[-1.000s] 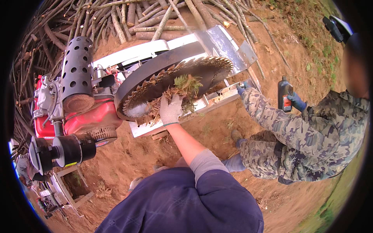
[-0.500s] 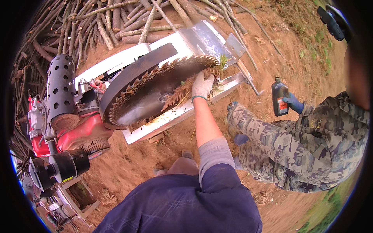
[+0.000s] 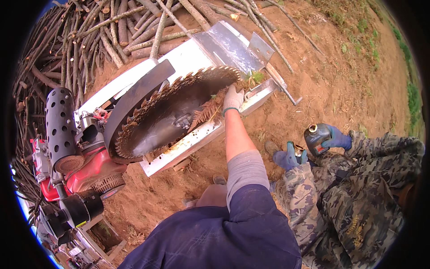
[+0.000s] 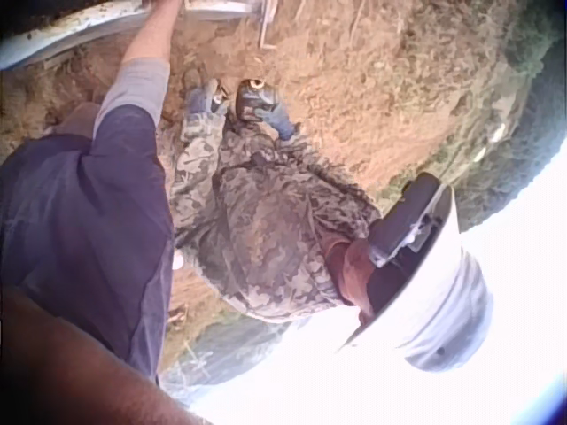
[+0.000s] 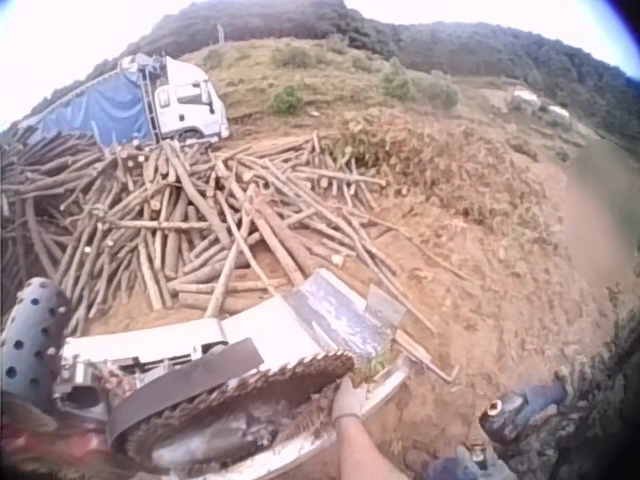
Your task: The person feeds branches and green plant material into a rotating wood chipper blade, clearing debris from the blade area and continuing to process material. The person handles branches and plant matter by hand while operating the machine.
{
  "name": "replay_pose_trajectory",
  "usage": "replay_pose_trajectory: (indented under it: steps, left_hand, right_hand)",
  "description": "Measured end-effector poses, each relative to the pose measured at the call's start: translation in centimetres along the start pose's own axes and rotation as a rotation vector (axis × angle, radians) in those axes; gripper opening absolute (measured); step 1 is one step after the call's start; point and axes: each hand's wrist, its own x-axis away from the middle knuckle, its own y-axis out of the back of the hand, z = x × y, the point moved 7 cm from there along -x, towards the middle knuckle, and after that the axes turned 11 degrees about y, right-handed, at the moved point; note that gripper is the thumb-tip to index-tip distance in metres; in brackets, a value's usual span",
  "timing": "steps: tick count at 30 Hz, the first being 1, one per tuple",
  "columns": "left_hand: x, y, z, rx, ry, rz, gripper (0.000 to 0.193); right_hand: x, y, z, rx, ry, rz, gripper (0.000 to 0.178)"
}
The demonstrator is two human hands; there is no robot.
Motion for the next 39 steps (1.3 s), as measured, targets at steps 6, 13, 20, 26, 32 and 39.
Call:
replay_pose_trajectory:
  steps: [6, 13, 20, 26, 32, 39]
  left_hand:
    - [0.9, 0.5, 3.4, -0.055, 0.066, -0.004, 0.034]
    - [3.4, -0.5, 0.1, -0.247, 0.012, -0.040, 0.033]
    - [16.9, 6.5, -25.2, 0.131, -0.650, -0.510, 0.026]
    - [35.1, 11.6, -38.1, 0.012, -1.224, -0.881, 0.027]
    - [47.8, 9.3, -46.4, -0.275, -1.574, -0.937, 0.032]
    - [52.2, 0.4, -62.7, -1.169, -1.573, -1.031, 0.040]
  right_hand:
    - [1.3, 0.2, -6.1, 0.239, -0.039, 0.067, 0.061]
    - [9.4, -2.6, 8.4, -0.147, 0.320, 0.160, 0.036]
    - [29.0, -6.0, 8.5, 0.356, 0.709, 0.613, 0.029]
    - [26.7, -5.8, 9.8, 0.292, 0.590, 0.490, 0.027]
    - [16.3, -3.7, 9.2, 0.233, 0.484, 0.241, 0.058]
    - [27.5, -4.7, 3.1, 0.109, 0.381, 0.451, 0.042]
